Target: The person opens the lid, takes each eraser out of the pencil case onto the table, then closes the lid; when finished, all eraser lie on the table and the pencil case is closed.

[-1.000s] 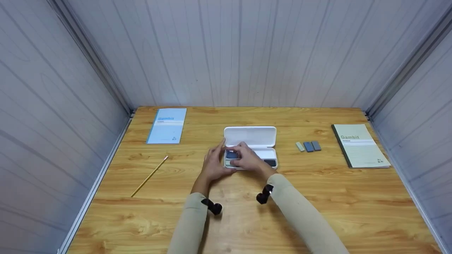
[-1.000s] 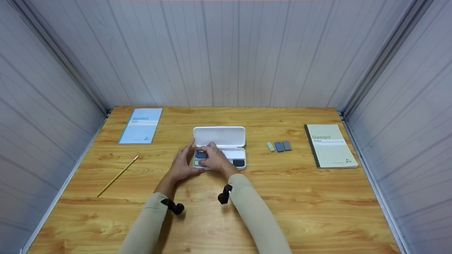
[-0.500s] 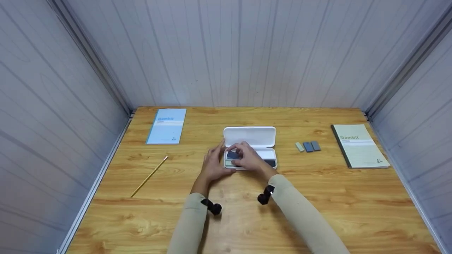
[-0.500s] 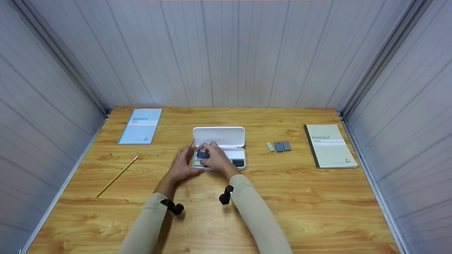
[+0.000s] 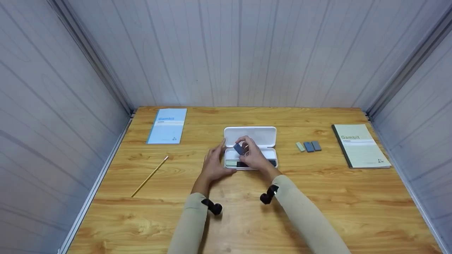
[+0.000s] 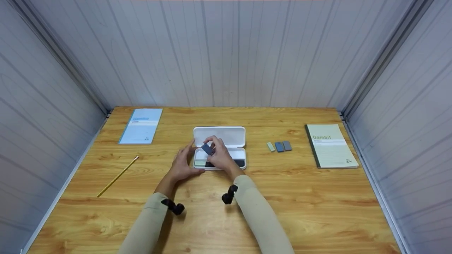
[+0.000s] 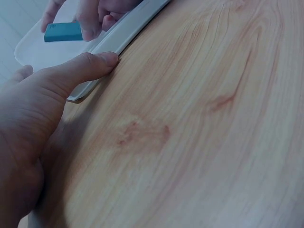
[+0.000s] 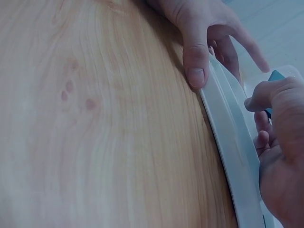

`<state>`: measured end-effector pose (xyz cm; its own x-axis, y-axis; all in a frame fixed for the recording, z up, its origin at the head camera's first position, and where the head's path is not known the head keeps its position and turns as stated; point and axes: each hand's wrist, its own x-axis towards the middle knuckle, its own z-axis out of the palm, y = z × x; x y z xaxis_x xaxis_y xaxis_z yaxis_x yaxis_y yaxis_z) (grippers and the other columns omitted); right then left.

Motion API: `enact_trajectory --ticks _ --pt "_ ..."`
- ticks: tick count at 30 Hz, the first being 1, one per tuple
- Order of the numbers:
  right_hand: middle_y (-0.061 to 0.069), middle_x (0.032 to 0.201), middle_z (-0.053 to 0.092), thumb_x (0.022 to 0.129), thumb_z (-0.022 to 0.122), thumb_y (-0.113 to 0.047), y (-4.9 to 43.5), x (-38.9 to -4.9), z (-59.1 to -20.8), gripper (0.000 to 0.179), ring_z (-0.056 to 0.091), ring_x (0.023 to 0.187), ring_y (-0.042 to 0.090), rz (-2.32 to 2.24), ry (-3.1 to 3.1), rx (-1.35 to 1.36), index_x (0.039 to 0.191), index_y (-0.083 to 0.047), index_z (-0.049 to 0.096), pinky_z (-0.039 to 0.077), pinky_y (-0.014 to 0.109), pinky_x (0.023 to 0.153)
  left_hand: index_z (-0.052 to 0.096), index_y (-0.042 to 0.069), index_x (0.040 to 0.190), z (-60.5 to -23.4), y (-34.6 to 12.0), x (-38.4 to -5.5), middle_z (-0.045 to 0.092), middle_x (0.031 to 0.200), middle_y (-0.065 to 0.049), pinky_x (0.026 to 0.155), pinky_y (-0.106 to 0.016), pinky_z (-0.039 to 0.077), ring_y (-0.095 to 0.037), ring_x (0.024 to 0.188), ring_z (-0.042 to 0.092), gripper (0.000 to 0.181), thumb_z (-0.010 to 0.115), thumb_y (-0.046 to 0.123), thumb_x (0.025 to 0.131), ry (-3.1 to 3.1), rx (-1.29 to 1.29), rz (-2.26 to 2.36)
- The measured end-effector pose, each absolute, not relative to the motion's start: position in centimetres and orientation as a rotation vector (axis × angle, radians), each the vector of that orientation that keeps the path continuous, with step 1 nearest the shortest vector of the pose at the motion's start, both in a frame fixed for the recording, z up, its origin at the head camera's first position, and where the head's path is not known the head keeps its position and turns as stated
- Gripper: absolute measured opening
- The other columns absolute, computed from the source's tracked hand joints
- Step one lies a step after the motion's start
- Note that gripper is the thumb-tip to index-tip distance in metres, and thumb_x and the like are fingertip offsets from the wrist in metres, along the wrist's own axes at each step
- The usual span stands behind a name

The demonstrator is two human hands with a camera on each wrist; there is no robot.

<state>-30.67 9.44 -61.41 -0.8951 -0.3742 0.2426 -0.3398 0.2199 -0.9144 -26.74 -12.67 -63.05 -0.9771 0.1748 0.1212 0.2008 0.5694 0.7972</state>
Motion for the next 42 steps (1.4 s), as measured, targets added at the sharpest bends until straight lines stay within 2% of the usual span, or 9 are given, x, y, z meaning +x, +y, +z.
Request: enact_trajectory --ticks 5,10,26,29,37,42 --pt "0.006 0.1 0.057 0.084 0.076 0.01 9.4 -30.4 -60.5 0.055 0.056 0.082 0.014 -1.844 2.341 -0.598 0.136 0.001 0.061 0.048 0.021 0.074 0.032 0.021 0.179 -63.1 -12.6 -26.7 0.067 0.163 -0.012 0.125 -0.062 0.037 -0.039 0.155 0.05 0.132 0.106 0.03 0.071 -2.76 -0.321 -1.409" --pt "0.008 0.102 0.061 0.088 0.083 0.007 9.3 -30.3 -60.0 0.057 0.057 0.088 0.015 -1.804 2.34 -0.539 0.141 0.005 0.063 0.049 0.018 0.077 0.032 0.021 0.179 -63.0 -12.5 -26.7 0.065 0.165 -0.014 0.126 -0.063 0.036 -0.041 0.157 0.048 0.131 0.106 0.031 0.072 -2.769 -0.318 -1.404" --pt "0.002 0.098 0.057 0.085 0.084 0.006 10.7 -30.3 -59.4 0.057 0.054 0.081 0.011 -1.767 2.41 -0.575 0.139 0.007 0.067 0.048 0.015 0.073 0.031 0.021 0.18 -62.7 -12.6 -26.7 0.067 0.163 -0.011 0.126 -0.061 0.036 -0.039 0.155 0.049 0.133 0.106 0.03 0.07 -2.765 -0.315 -1.407" --pt "0.003 0.096 0.055 0.084 0.083 0.008 11.4 -30.4 -59.3 0.056 0.053 0.08 0.011 -1.769 2.424 -0.568 0.138 0.008 0.067 0.047 0.015 0.073 0.03 0.019 0.18 -62.6 -12.7 -26.7 0.07 0.16 -0.01 0.125 -0.061 0.036 -0.039 0.155 0.05 0.133 0.105 0.031 0.07 -2.765 -0.337 -1.386" --pt "0.009 0.1 0.058 0.087 0.084 0.01 13.6 -30.2 -59.0 0.056 0.055 0.086 0.018 -1.759 2.445 -0.496 0.14 0.006 0.067 0.048 0.015 0.074 0.028 0.022 0.181 -62.9 -12.5 -26.9 0.067 0.164 -0.01 0.128 -0.061 0.033 -0.04 0.157 0.047 0.134 0.105 0.033 0.071 -2.781 -0.317 -1.402" --pt "0.007 0.101 0.059 0.089 0.084 0.008 15.0 -30.1 -58.7 0.056 0.056 0.086 0.015 -1.692 2.494 -0.478 0.142 0.003 0.066 0.048 0.017 0.076 0.028 0.023 0.181 -62.9 -12.5 -26.9 0.066 0.165 -0.01 0.13 -0.061 0.032 -0.039 0.158 0.045 0.134 0.105 0.032 0.072 -2.803 -0.302 -1.399"
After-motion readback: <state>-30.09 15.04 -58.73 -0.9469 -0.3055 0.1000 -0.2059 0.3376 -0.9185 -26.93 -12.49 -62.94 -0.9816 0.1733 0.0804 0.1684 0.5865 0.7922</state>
